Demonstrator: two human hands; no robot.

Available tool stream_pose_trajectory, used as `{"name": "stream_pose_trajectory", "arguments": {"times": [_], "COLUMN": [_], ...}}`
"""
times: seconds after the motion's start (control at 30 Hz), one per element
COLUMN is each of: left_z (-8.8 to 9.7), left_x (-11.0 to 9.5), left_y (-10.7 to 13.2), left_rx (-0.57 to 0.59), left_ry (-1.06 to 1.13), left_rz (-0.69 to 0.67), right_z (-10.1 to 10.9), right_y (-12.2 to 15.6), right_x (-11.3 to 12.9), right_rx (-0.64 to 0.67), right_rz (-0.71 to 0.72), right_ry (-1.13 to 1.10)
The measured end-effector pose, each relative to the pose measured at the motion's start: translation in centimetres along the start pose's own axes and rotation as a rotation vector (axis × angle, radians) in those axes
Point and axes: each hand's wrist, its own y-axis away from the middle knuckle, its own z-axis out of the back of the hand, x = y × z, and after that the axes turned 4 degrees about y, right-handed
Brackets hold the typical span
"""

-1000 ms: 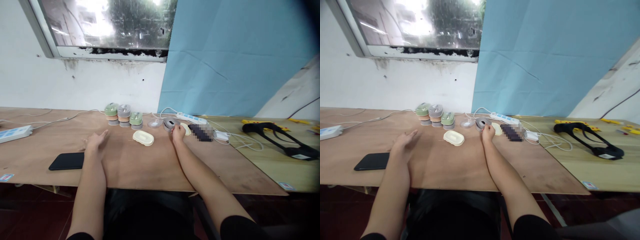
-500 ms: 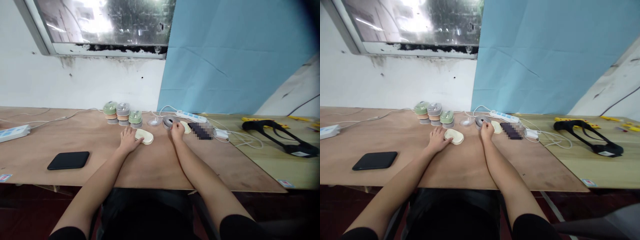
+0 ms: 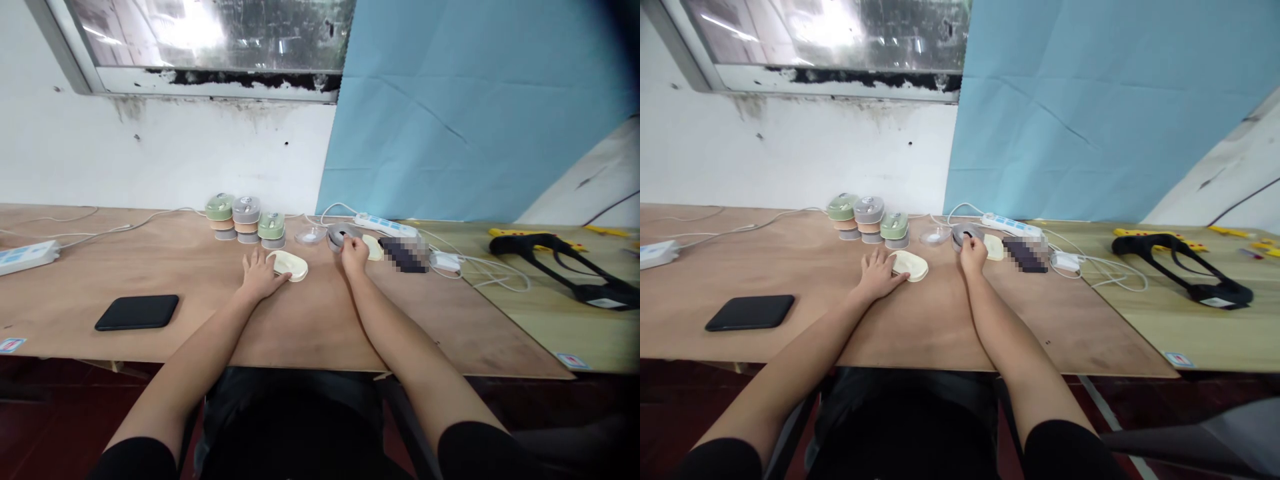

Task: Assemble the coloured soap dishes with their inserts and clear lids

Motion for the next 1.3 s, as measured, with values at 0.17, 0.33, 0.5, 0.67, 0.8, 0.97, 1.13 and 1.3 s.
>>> {"name": "stream_pose_trajectory", "arguments": {"times": [0.17,0.33,0.5,0.67,0.8,0.97,1.13,1.3], "left_z": [1.0,0.8,0.2,0.5,0.7,0.8,0.8,0.9], "left_x": [1.1,1.9,1.5,1.5,1.6,1.6,1.5,1.4], "left_y": [0.0,0.0,-0.1,-0.1,0.0,0.1,0.0,0.1], "left_rx": [-0.018,0.035,0.055,0.104,0.12,0.134,0.133,0.134], "left_ry": [0.004,0.064,0.142,0.111,0.116,0.119,0.105,0.114], "left_rz": [0.147,0.059,-0.12,-0.165,-0.175,-0.166,-0.157,-0.148], "right_z": [0.1,0.5,0.8,0.9,1.2,1.2,0.9,0.9], "right_y": [0.2,0.1,-0.2,-0.8,-1.3,-1.0,-0.5,-0.5], "right_x": [0.4,0.7,0.7,0.3,-0.3,-0.3,0.0,0.3], "right_rx": [0.02,-0.025,-0.06,-0.129,-0.223,-0.038,0.018,0.048], "right_rz": [-0.006,0.037,0.046,0.105,0.083,-0.056,-0.068,-0.044], "right_ry": [0.002,0.05,0.084,0.164,0.35,0.527,0.6,0.598]}}
